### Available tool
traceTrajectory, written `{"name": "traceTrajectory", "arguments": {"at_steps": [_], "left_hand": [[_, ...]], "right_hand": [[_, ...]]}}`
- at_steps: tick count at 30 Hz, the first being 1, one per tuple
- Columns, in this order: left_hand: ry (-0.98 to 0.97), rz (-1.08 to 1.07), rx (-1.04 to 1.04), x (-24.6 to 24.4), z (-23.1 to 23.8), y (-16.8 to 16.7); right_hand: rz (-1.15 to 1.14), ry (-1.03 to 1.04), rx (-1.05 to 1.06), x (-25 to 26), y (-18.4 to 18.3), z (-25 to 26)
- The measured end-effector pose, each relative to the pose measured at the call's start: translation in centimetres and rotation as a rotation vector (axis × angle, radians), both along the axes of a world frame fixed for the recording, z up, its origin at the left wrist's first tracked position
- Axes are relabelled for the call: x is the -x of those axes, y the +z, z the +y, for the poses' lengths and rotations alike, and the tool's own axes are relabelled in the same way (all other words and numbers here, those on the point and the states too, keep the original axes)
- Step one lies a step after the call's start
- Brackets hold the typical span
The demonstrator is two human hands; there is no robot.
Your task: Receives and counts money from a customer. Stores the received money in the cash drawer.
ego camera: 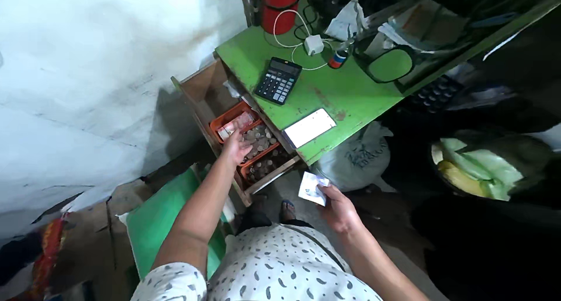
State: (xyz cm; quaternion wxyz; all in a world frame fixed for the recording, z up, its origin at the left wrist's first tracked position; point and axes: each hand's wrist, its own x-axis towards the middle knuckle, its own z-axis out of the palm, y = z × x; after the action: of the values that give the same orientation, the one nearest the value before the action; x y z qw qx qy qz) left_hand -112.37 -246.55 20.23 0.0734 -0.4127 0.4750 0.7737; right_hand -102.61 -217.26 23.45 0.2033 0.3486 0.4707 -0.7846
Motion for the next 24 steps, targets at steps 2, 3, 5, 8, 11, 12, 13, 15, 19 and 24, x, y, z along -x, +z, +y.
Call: {"name": "traceTrajectory", "arguments": {"at_steps": [2, 3, 5, 8, 11, 12, 13, 15, 19, 24], "left_hand": [[-0.120, 0.059, 0.027, -2.3, -2.8, 1.9], [-0.169, 0.098, 0.047, -3.4, -4.4, 2.7], [-0.229, 0.139, 0.108, -5.6, -7.5, 3.6], [-0.184, 0.107, 0.142, -8.4, -11.5, 3.6], [-0.117, 0.084, 0.153, -10.3, -13.7, 3.1], [-0.099, 0.078, 0.156, -10.8, -14.0, 2.8], [-0.084, 0.072, 0.157, -11.1, -14.2, 2.6], [-0.070, 0.065, 0.154, -11.5, -13.8, 2.3], [-0.191, 0.146, 0.115, -10.7, -10.1, 3.5], [-0.703, 0.408, 0.047, -8.2, -1.7, 5.4]], "right_hand": [[0.063, 0.048, -0.026, 1.8, 0.9, -4.2], [0.092, 0.077, -0.032, 3.1, 1.1, -6.7], [0.122, 0.122, -0.056, 6.3, 0.1, -12.4], [0.103, 0.116, -0.103, 11.4, -4.2, -20.1], [0.000, 0.110, -0.192, 15.2, -7.2, -24.7], [-0.054, 0.108, -0.219, 15.8, -7.9, -25.6], [-0.095, 0.114, -0.228, 15.9, -8.0, -26.1], [-0.059, 0.144, -0.218, 14.7, -7.5, -26.1], [0.223, 0.317, -0.168, 9.7, -4.6, -20.8], [0.377, 0.369, -0.139, 1.8, -1.6, -9.6]]}}
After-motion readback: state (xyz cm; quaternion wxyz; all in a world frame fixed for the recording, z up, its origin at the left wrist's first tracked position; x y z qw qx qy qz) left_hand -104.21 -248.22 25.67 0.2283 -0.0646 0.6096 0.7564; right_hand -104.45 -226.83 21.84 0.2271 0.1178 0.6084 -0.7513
